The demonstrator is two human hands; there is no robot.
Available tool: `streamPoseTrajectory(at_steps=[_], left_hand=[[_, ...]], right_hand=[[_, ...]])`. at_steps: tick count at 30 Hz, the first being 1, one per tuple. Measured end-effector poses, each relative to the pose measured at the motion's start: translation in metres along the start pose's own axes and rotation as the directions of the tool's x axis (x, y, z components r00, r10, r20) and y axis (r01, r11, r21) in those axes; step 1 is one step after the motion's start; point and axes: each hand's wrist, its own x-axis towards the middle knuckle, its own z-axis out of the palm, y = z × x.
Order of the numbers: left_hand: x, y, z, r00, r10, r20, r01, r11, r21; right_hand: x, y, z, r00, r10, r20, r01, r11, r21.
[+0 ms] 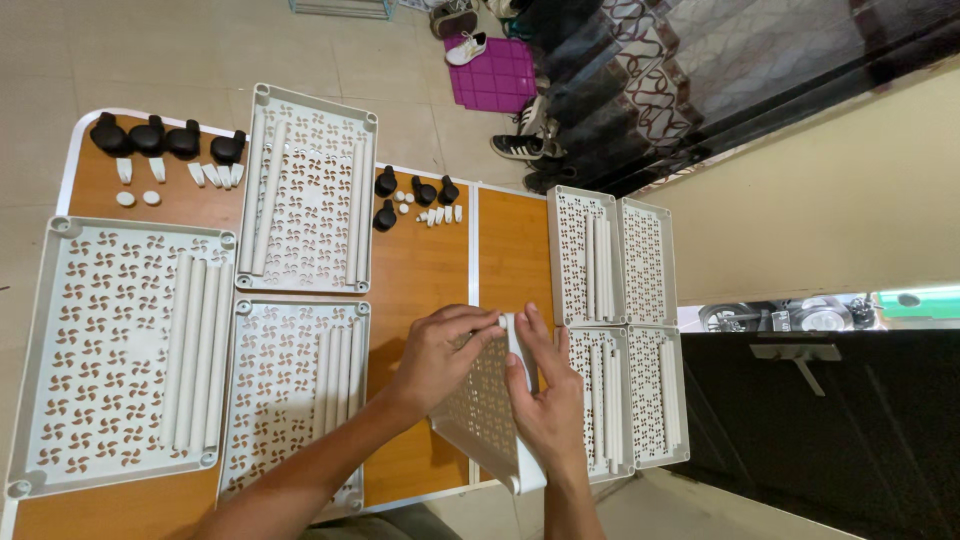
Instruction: The person assembles a white plastic shelving unit by inserting white cylindrical rods into perforated panels and connecting them with small white and black plastic connectors. The person repeatedly picks up rods and connectors, aligns them with the panels, and secures them to form a frame.
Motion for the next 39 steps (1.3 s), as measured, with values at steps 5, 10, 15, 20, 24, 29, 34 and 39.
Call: streamPoseTrajectory(at_steps=[5,10,15,20,24,29,34,39], left_hand=[[0.002,0.000,0.002,0.999,-0.009,0.038,0.010,0.999,-0.034],[0.005,-0.002,0.005,0.999,-0.006,0.045,0.008,0.999,-0.037],[0.008,-0.004,0.004,0.997,0.052,0.065,-0.049,0.998,-0.038],[0.011,-0.002,0.005,0.997,0.026,0.066,-0.025,0.999,-0.020],[0.005,0.000,0.011,0.997,-0.068,0.046,0.067,0.998,0.016],[-0.001,-0.002,0.023,0.977,-0.198,0.086,0.212,0.949,-0.232],[-0.008,0.000,0.035,0.958,-0.255,0.131,0.287,0.868,-0.406],[-0.027,0.025,0.038,0.980,-0.151,0.131,0.185,0.931,-0.314]], right_hand=[[0.001,0.005,-0.001,1.000,-0.007,0.008,0.007,0.999,0.037],[0.001,0.008,0.001,1.000,-0.006,0.014,0.005,0.997,0.071],[0.001,0.008,0.000,1.000,0.011,0.026,-0.012,0.998,0.060],[0.002,0.008,0.001,1.000,0.000,0.019,-0.001,0.998,0.065],[0.000,0.010,-0.001,0.999,-0.047,-0.002,0.047,0.998,0.033],[-0.006,0.011,-0.002,0.995,0.098,0.003,-0.097,0.982,0.159],[-0.023,0.022,-0.008,0.996,0.079,-0.050,-0.066,0.975,0.212],[-0.047,0.040,-0.018,0.991,0.027,-0.129,0.012,0.957,0.289]])
